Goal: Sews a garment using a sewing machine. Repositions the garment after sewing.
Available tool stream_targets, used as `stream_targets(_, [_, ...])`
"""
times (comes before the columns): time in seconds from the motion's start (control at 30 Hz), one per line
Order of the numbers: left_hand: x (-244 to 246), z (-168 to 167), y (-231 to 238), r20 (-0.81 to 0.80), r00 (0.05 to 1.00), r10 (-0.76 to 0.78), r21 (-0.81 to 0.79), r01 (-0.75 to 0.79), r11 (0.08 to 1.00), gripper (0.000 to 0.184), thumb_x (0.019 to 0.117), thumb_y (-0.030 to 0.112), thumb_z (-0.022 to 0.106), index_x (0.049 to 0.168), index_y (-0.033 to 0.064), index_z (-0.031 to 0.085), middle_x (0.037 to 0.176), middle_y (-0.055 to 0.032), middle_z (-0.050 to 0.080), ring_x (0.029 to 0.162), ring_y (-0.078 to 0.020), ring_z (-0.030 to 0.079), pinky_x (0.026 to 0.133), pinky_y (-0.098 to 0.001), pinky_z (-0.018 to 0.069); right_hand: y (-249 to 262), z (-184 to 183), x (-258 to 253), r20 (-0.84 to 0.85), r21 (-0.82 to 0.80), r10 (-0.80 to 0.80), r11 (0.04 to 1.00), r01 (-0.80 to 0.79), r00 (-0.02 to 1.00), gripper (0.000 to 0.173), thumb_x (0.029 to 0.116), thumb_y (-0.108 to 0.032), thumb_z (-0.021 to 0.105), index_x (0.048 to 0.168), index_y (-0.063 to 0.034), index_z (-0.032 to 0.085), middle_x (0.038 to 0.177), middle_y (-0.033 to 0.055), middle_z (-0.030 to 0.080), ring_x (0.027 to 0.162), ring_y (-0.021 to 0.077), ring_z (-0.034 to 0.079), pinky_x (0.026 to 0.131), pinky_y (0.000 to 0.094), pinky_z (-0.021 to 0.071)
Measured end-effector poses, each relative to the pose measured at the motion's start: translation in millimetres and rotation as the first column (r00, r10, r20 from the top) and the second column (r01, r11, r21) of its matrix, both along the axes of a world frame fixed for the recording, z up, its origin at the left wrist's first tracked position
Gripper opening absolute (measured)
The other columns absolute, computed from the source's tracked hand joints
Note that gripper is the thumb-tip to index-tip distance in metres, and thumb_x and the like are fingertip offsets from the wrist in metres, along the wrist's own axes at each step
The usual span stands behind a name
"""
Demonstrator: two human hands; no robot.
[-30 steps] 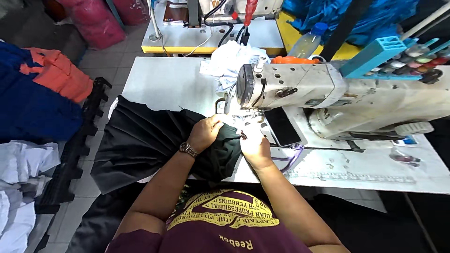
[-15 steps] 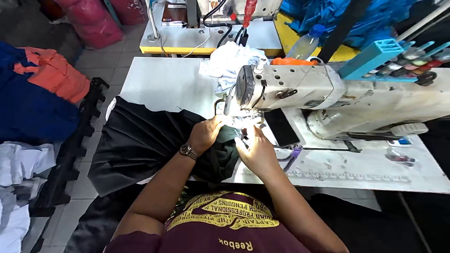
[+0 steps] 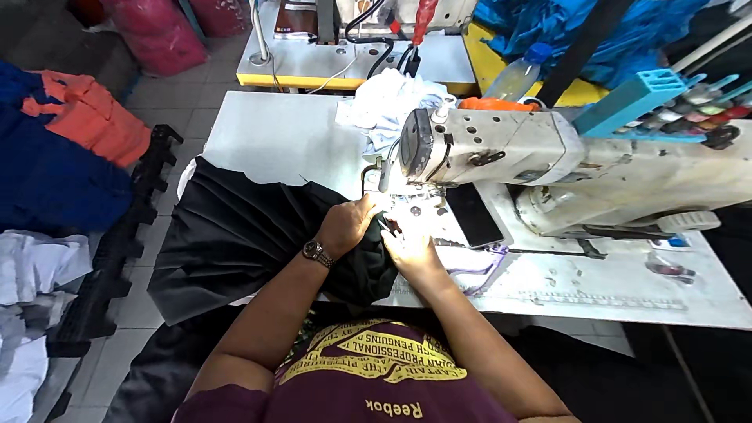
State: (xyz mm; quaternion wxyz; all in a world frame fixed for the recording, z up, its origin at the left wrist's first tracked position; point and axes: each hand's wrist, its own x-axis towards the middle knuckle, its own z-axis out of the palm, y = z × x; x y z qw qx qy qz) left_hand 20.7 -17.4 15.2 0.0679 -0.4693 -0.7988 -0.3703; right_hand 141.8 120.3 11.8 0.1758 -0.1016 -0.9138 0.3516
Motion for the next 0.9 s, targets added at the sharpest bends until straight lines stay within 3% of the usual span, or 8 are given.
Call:
stream_targets(0.17, [-0.8, -1.7, 0.1, -0.025, 1.000, -0.010, 0.000, 0.010, 1.000, 0.018, 0.1054, 0.016, 0.054, 0.102, 0.0031, 0.067, 0.078, -0.0089, 0.066, 0.070, -0.0218, 0.068, 0.063, -0.0397, 0.0575, -3.2, -2.1, -1.9, -0.073, 0.009, 0.028, 1.000, -0.027, 0.997, 0.025, 0.0992, -0.012, 0.059, 0.118, -0.0017, 0.073, 0.112, 0.0132, 0.075, 0.103, 0.0210, 0.073, 0.094, 0.0380, 0.0585])
stream_targets(0.37, [-1.9, -0.9, -0.5, 0.067, 0.998, 0.018, -0.020, -0.016, 1.000, 0.020, 0.1073, 0.019, 0.051, 0.104, 0.0029, 0.063, 0.073, -0.0079, 0.062, 0.063, -0.0204, 0.064, 0.060, -0.0391, 0.0555, -2.6, -2.2, -2.9, -0.053, 0.024, -0.026, 0.999, 0.027, 0.998, 0.025, 0.0976, -0.012, 0.060, 0.117, -0.0016, 0.071, 0.105, 0.0144, 0.073, 0.090, 0.0238, 0.071, 0.081, 0.0408, 0.0600])
stream_targets(0.5, [-2.0, 0.0, -0.8, 0.146, 0.989, 0.039, -0.049, -0.032, 0.998, 0.022, 0.1089, 0.022, 0.048, 0.107, 0.0036, 0.061, 0.071, -0.0074, 0.060, 0.062, -0.0211, 0.063, 0.059, -0.0406, 0.0555, 0.1, -2.6, -1.2, -0.004, 0.006, -0.024, 1.000, 0.024, 1.000, 0.031, 0.0977, -0.019, 0.062, 0.122, -0.0012, 0.069, 0.107, 0.0164, 0.073, 0.097, 0.0281, 0.072, 0.086, 0.0471, 0.0591])
stream_targets(0.73, [-2.3, 0.3, -1.5, 0.147, 0.989, 0.033, -0.035, -0.028, 0.999, 0.021, 0.1088, 0.021, 0.048, 0.104, 0.0042, 0.060, 0.070, -0.0063, 0.059, 0.061, -0.0194, 0.061, 0.058, -0.0387, 0.0545, -0.8, -4.4, -0.3, -0.047, 0.026, 0.031, 0.999, -0.030, 0.998, 0.030, 0.0978, -0.016, 0.062, 0.122, -0.0013, 0.070, 0.109, 0.0145, 0.073, 0.093, 0.0237, 0.072, 0.084, 0.0409, 0.0601])
stream_targets(0.9, [-1.5, 1.7, -1.8, 0.156, 0.987, 0.033, -0.038, -0.027, 0.999, 0.022, 0.1087, 0.022, 0.049, 0.103, 0.0040, 0.059, 0.071, -0.0065, 0.059, 0.061, -0.0189, 0.062, 0.058, -0.0381, 0.0549, -4.3, -3.6, -2.6, -0.084, 0.055, 0.037, 0.998, -0.032, 0.996, 0.028, 0.0992, -0.015, 0.060, 0.121, -0.0010, 0.071, 0.113, 0.0140, 0.074, 0.103, 0.0231, 0.073, 0.093, 0.0403, 0.0587])
